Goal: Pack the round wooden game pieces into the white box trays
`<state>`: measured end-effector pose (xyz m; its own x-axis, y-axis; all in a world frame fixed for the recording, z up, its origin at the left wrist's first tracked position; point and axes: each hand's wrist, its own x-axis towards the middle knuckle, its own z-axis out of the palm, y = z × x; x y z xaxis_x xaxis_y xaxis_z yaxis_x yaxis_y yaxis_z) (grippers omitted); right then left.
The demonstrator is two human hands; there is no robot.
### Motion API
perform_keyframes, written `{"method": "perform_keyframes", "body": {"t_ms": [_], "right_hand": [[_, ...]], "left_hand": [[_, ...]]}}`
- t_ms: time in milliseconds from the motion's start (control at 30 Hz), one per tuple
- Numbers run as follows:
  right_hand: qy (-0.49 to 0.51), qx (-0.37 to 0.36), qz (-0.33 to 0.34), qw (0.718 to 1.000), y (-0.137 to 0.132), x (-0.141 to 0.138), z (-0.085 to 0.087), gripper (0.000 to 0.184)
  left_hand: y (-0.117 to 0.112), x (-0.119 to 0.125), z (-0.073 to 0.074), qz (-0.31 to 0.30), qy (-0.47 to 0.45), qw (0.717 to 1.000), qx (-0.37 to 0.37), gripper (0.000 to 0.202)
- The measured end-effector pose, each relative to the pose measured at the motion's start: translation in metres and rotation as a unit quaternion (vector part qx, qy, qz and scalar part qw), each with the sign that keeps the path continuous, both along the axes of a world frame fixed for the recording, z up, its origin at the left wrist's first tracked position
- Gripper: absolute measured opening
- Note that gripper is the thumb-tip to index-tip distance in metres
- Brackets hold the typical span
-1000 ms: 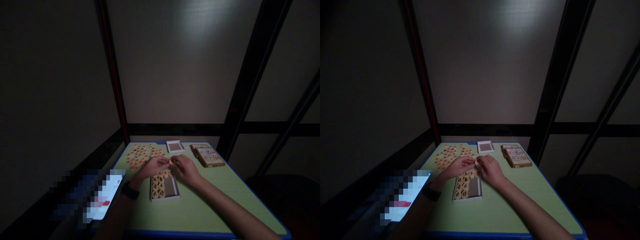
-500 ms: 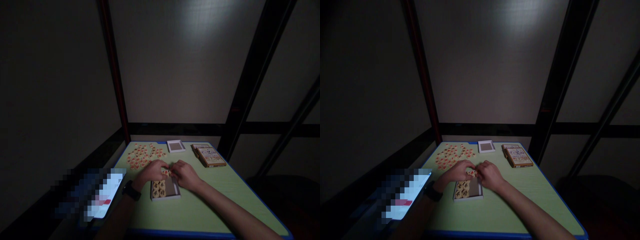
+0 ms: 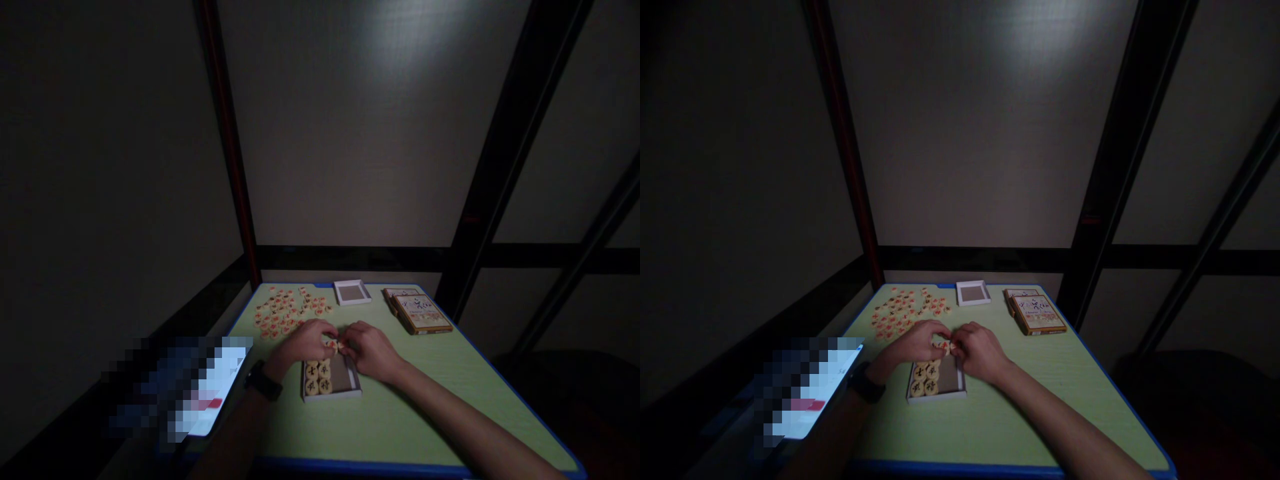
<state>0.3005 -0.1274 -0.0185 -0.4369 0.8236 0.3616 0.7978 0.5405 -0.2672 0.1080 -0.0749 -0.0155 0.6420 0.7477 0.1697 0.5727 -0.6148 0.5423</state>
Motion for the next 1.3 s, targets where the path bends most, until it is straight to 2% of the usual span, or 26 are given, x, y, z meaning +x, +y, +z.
{"method": "perform_keyframes", "body": {"t_ms": [367,767,933,1300], "right_hand": [[-0.006,-0.003,-0.009,1.0,-0.001,0.0,0.001,0.013],[-0.006,-0.01,-0.01,1.0,-0.001,0.0,0.002,0.017],[0.001,-0.016,-0.015,1.0,-0.002,-0.002,0.003,0.017],[0.05,-0.061,-0.059,0.995,0.008,0.004,-0.007,0.024]], "left_hand": [[0.001,-0.002,-0.001,0.002,-0.017,1.0,-0.013,0.036],[0.006,-0.003,-0.005,0.009,0.007,1.0,-0.018,0.036],[0.003,-0.001,-0.003,0.024,0.008,0.999,-0.018,0.033],[0.005,-0.003,-0.002,0.046,0.008,0.998,-0.037,0.027]]}}
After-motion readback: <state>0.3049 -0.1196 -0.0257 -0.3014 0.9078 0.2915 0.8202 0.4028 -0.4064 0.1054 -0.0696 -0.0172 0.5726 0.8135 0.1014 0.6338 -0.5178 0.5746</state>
